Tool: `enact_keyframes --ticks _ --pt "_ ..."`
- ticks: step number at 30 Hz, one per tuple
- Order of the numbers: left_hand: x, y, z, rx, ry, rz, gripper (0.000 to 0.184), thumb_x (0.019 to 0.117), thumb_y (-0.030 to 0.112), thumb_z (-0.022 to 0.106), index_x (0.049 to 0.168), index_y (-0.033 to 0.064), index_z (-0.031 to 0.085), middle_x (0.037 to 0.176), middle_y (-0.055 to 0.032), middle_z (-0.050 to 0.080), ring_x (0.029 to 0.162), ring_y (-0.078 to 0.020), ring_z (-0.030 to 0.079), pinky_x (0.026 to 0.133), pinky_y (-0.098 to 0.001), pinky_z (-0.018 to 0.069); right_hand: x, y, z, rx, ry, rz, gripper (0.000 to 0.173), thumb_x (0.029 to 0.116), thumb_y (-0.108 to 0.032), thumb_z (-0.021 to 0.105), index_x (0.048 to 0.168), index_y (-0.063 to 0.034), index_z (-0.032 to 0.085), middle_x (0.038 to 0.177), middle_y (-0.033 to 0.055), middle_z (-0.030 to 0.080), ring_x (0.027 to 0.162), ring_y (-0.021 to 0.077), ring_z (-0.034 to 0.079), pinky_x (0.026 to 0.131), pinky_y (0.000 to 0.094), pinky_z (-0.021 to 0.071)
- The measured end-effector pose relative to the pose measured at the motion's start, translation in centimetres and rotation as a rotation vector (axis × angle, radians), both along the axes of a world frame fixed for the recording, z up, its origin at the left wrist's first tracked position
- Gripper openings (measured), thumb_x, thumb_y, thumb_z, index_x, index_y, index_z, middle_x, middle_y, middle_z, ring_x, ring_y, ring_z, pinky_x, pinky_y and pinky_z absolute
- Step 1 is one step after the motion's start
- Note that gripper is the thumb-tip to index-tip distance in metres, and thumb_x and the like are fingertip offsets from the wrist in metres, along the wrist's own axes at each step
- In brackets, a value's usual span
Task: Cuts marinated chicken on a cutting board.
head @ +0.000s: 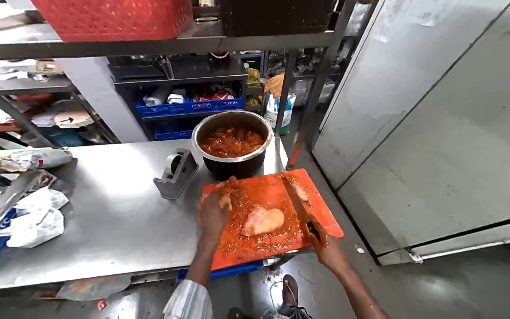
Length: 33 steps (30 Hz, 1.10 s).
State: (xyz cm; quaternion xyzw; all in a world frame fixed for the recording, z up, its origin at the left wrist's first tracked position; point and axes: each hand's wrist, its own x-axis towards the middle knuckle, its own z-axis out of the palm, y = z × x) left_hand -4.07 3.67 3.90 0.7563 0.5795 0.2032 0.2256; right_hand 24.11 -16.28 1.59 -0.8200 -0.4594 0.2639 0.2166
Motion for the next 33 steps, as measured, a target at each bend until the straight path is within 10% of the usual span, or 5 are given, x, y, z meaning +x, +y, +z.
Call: enact_keyframes --ticks 4,10,15,23,33 --pt "3.4 -6.3 -2.5 -0.09 0.216 -0.146 0.052 0.0991 0.044 0.063 0.142 0.0149 0.061 0.145 -0.0128 0.059 0.139 -0.0332 0.05 0.116 -0.062 0.033 -3.5 -1.7 1.2 0.122 0.002 0.004 0.053 0.1064 -0.024 0.05 0.158 -0.0173 0.04 0.122 0.0169 0.07 0.108 0.0328 0.07 0.098 0.0548 0.0525" --pt "5.2 -6.3 -0.7 -0.392 0.264 -0.07 0.055 0.0949 0.052 0.067 0.127 0.0068 0.07 0.132 -0.0156 0.067 0.133 -0.0348 0.055 0.115 -0.0626 0.033 -6.2 -4.3 0.9 0.144 0.066 0.005 0.054 0.1062 -0.031 0.05 0.158 -0.018 0.041 0.107 0.0165 0.072 0.09 0.0298 0.071 0.086 0.0511 0.0556" --pt "7.2 -5.9 0.1 -0.407 -0.013 -0.104 0.034 0.0901 0.026 0.075 0.112 0.0001 0.069 0.115 -0.0211 0.069 0.113 -0.0382 0.065 0.098 -0.0585 0.0514 -5.6 -6.1 0.8 0.242 0.106 -0.077 0.054 0.1055 -0.028 0.052 0.157 -0.0157 0.042 0.101 0.0141 0.072 0.072 0.0227 0.066 0.07 0.0444 0.0566" --pt "9.8 -3.4 4.1 -0.656 -0.752 -0.019 0.024 0.0948 0.007 0.071 0.113 -0.0044 0.061 0.105 -0.0204 0.065 0.092 -0.0265 0.064 0.083 -0.0437 0.0558 -2.7 -7.7 0.6 0.371 0.189 -0.194 0.056 0.1042 -0.027 0.054 0.158 -0.0176 0.04 0.094 0.011 0.068 0.058 0.0164 0.057 0.053 0.0383 0.0521" --pt "14.0 -5.3 4.2 -0.676 -0.737 -0.161 0.029 0.0947 0.005 0.072 0.119 -0.0049 0.06 0.099 -0.0173 0.065 0.082 -0.0214 0.064 0.077 -0.0381 0.0571 0.7 -7.4 0.3 0.385 0.222 -0.22 0.056 0.1038 -0.026 0.054 0.158 -0.0195 0.04 0.09 0.0103 0.066 0.053 0.0149 0.055 0.048 0.0364 0.0505"
